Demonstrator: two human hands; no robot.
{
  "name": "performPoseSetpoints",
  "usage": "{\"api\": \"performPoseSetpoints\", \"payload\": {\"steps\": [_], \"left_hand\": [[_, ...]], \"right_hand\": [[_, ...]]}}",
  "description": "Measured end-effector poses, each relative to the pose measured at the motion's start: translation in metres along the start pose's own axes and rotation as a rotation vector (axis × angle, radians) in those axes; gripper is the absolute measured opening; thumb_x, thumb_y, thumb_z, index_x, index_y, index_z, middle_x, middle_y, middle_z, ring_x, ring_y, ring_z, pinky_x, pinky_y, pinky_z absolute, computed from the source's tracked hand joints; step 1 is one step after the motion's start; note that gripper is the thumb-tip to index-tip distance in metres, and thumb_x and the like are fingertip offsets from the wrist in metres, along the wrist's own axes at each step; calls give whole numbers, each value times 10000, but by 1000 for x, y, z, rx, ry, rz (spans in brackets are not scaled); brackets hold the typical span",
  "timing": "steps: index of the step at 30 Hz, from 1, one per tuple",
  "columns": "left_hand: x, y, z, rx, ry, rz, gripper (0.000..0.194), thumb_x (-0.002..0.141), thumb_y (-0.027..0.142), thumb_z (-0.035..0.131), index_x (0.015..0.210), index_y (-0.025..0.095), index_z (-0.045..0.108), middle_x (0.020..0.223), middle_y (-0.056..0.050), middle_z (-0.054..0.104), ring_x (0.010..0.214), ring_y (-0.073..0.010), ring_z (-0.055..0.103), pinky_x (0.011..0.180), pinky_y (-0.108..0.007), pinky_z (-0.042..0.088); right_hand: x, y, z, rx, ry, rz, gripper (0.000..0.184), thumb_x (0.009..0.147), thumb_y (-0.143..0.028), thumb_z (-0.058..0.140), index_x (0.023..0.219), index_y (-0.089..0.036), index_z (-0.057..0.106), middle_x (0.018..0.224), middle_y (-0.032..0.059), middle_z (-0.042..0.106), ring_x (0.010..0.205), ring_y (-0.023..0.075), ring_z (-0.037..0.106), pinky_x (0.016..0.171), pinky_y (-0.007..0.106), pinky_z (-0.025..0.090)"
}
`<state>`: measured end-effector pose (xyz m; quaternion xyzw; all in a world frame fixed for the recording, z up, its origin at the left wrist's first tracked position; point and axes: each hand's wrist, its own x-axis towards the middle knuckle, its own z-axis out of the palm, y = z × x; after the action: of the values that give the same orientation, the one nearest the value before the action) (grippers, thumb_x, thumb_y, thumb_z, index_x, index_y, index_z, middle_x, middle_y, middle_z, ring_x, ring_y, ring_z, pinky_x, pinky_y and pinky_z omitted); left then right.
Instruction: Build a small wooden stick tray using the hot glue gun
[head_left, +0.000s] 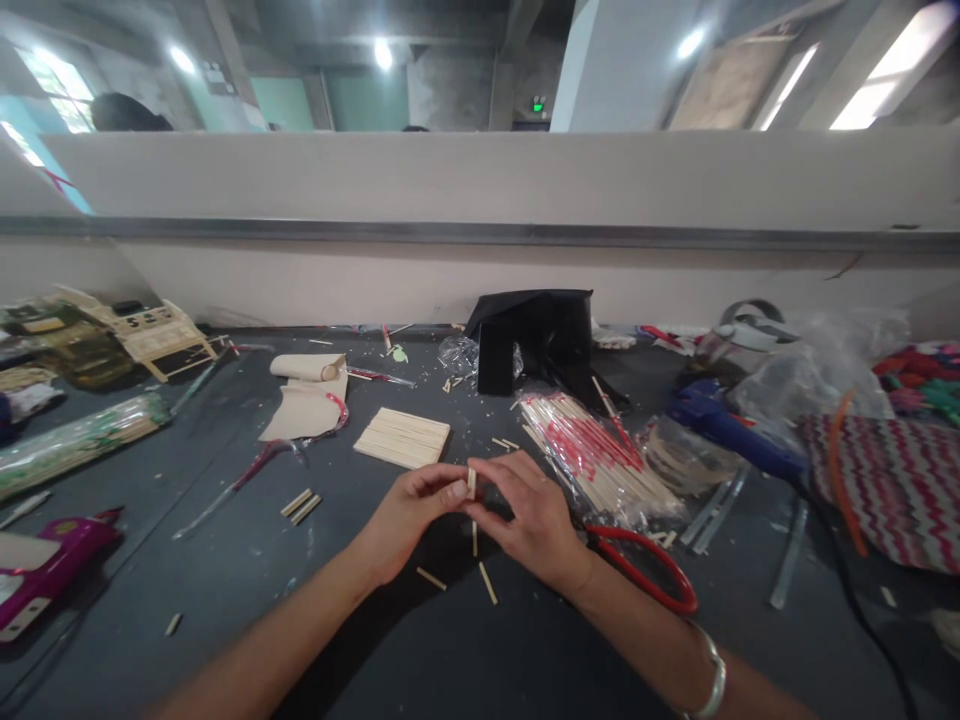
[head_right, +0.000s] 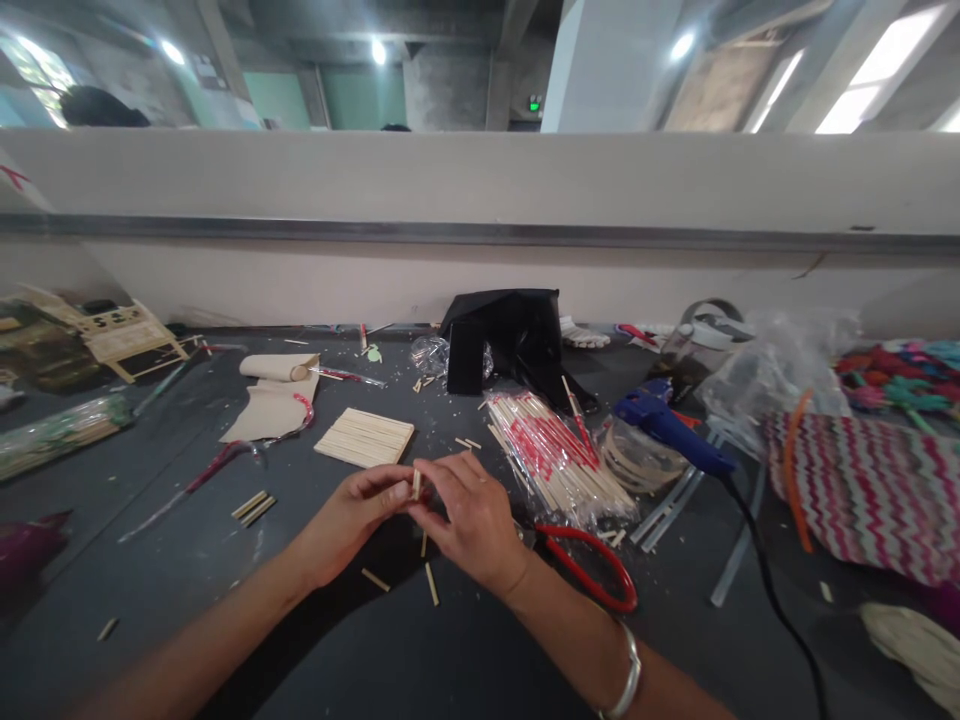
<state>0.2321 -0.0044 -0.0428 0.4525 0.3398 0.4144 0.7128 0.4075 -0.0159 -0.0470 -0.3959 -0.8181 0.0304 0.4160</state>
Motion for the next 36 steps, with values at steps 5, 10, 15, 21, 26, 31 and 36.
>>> {"api": "performPoseSetpoints", "payload": {"steps": [5, 10, 15, 21, 26, 31, 36], "left_hand": [[0, -2, -1, -19, 20, -62, 162, 738, 260, 720, 840, 134, 727, 780, -38, 688, 727, -121, 590, 698, -219, 437], [3, -1, -4, -209, 4, -166, 145, 732, 236, 710, 820, 120, 705, 713, -66, 692, 671, -136, 610, 639, -230, 454], [3, -2, -4, -276, 1, -184, 129, 730, 204, 716, 815, 109, 693, 750, -79, 707, 682, -120, 624, 685, -221, 471], [1, -3, -1, -203, -44, -160, 214, 778, 305, 683, 864, 110, 707, 787, -91, 714, 728, -132, 641, 734, -237, 476], [0, -3, -1, -83, -37, -115, 228, 742, 306, 722, 874, 119, 720, 820, -81, 720, 785, -153, 644, 766, -257, 470], [1, -4, -3, -128, -66, -146, 257, 768, 318, 697, 919, 111, 712, 817, -101, 725, 761, -157, 654, 762, -267, 475], [0, -3, -3, -117, -112, -141, 247, 793, 296, 672, 955, 114, 712, 851, -106, 729, 782, -158, 658, 812, -277, 470]], "right_hand": [[-2, 1, 3, -42, -46, -22, 422, 805, -369, 671, 1157, -159, 569, 876, 90, 645, 836, 237, 580, 724, 381, 530], [-2, -1, 2, 34, -59, 39, 651, 737, -391, 734, 1290, -172, 470, 981, 96, 631, 909, 243, 593, 771, 394, 544], [-1, -2, 1, 91, -21, 42, 463, 781, -303, 695, 1212, -234, 541, 1036, 81, 614, 972, 225, 591, 817, 383, 540], [-1, -1, 1, 85, -7, 29, 384, 786, -282, 684, 1148, -217, 574, 979, 77, 625, 927, 219, 595, 784, 370, 545], [0, -2, 1, 46, -23, 9, 388, 771, -272, 697, 1135, -208, 578, 969, 83, 633, 907, 227, 587, 768, 377, 541], [0, -3, 0, 77, -43, 34, 450, 770, -296, 702, 1186, -210, 551, 1004, 88, 626, 938, 232, 576, 796, 390, 532], [-1, -2, 0, 119, -31, 18, 386, 782, -251, 686, 1146, -201, 571, 990, 83, 619, 928, 218, 574, 790, 380, 533]]}}
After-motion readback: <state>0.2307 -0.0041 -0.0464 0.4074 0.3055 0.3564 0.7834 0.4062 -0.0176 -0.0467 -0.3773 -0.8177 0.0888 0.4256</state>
